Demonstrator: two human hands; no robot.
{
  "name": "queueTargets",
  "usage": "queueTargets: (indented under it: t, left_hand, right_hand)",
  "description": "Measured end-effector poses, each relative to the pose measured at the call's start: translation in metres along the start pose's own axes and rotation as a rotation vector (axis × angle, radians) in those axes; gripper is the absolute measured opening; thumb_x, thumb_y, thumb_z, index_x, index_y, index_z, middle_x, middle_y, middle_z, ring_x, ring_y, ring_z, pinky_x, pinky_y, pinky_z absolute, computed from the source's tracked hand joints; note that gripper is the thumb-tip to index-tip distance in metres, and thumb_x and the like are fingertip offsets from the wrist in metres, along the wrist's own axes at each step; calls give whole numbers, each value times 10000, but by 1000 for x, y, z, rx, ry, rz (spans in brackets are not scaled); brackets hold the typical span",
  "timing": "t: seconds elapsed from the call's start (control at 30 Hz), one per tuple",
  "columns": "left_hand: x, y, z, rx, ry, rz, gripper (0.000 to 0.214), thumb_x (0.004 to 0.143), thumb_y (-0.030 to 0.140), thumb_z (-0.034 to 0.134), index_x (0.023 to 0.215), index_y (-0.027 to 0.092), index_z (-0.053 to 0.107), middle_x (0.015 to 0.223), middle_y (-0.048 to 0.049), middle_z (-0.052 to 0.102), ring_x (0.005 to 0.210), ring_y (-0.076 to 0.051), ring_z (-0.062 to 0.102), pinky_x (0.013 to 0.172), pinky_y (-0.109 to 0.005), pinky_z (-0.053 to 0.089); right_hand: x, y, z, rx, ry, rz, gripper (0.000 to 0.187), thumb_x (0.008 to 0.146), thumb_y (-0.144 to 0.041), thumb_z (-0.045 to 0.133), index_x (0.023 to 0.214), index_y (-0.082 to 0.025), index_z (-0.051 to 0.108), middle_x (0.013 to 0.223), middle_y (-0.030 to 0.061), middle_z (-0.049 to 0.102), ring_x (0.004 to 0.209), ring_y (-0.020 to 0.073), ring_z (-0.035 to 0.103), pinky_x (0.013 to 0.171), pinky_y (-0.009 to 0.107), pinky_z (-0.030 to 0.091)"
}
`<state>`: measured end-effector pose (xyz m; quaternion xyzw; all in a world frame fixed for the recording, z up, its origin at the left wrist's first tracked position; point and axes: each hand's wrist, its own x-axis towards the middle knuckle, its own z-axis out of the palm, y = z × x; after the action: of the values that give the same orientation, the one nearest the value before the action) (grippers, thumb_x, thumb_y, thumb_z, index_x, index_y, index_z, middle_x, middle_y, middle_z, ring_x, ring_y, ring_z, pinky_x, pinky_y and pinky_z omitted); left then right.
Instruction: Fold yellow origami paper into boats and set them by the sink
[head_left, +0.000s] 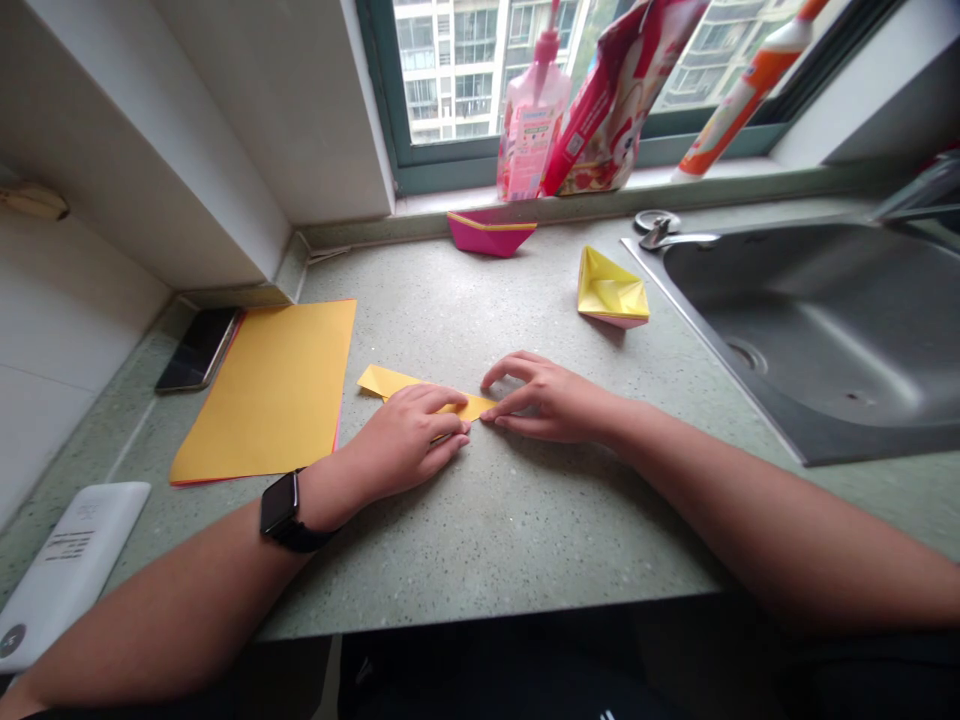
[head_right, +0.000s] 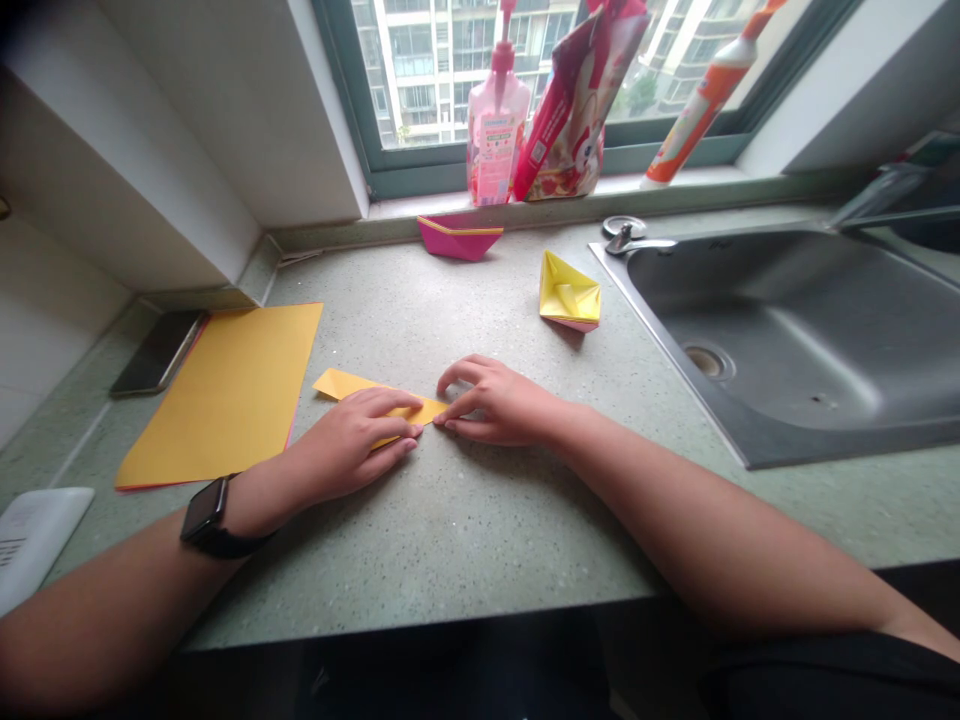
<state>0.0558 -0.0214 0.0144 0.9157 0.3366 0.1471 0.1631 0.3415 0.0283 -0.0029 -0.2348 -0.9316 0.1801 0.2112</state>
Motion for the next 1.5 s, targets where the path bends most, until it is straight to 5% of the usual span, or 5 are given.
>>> queueTargets:
  t: [0.47, 0.77, 1.0, 1.3, 1.5]
  left_hand:
    - [-1, -8, -2, 42, 48, 32, 226, 1111, 306, 576, 1149, 231, 786, 1372, -121, 711, 1242, -301, 664, 1106, -537, 532]
    - [-2, -32, 0, 180, 184, -212, 250, 1112, 365, 530, 1266, 191, 623, 1279, -130, 728, 1195, -303, 646, 1123, -529, 485]
    - [-2, -23, 1, 163, 104, -136, 276, 1039, 420, 682, 1217, 209, 676, 1389, -131, 704, 1278, -337, 627, 1142, -539, 469]
    - [-2, -17, 2, 171, 73, -80, 427, 1001, 471, 763, 1343, 222, 706, 1299, -126, 717, 1192, -343, 632, 1101, -553, 470]
    - [0, -15, -2, 86, 44, -17, 205, 988, 383, 754, 1129, 239, 720, 1174, -71, 756, 1125, -290, 666, 1186, -557, 393]
  right_hand:
    - [-4, 7, -14, -9, -41, 73, 100, 980, -304, 795, 942, -315, 887, 1251, 70, 768, 1169, 258, 671, 1065, 468, 548]
    - [-11, 26, -16, -273, 97, 215, 211, 1028, -342, 697, 912, -287, 864, 1209, 91, 784, 1114, 295, 682, 999, 505, 560]
    - [-11, 24, -11, -474, 228, 353, 311, 1060, -314, 600, 1251, -233, 832, 1254, 135, 779, 1139, 327, 692, 1019, 533, 553]
    - [-3, -1, -2, -411, 13, 343, 337, 1050, -485, 675, 1258, -257, 810, 1310, 119, 773, 1162, 334, 697, 1036, 518, 530]
    - [-5, 3, -1, -431, 14, 346, 458, 1024, -492, 713, 1386, -215, 755, 1426, 156, 734, 1286, 363, 654, 1142, 562, 482]
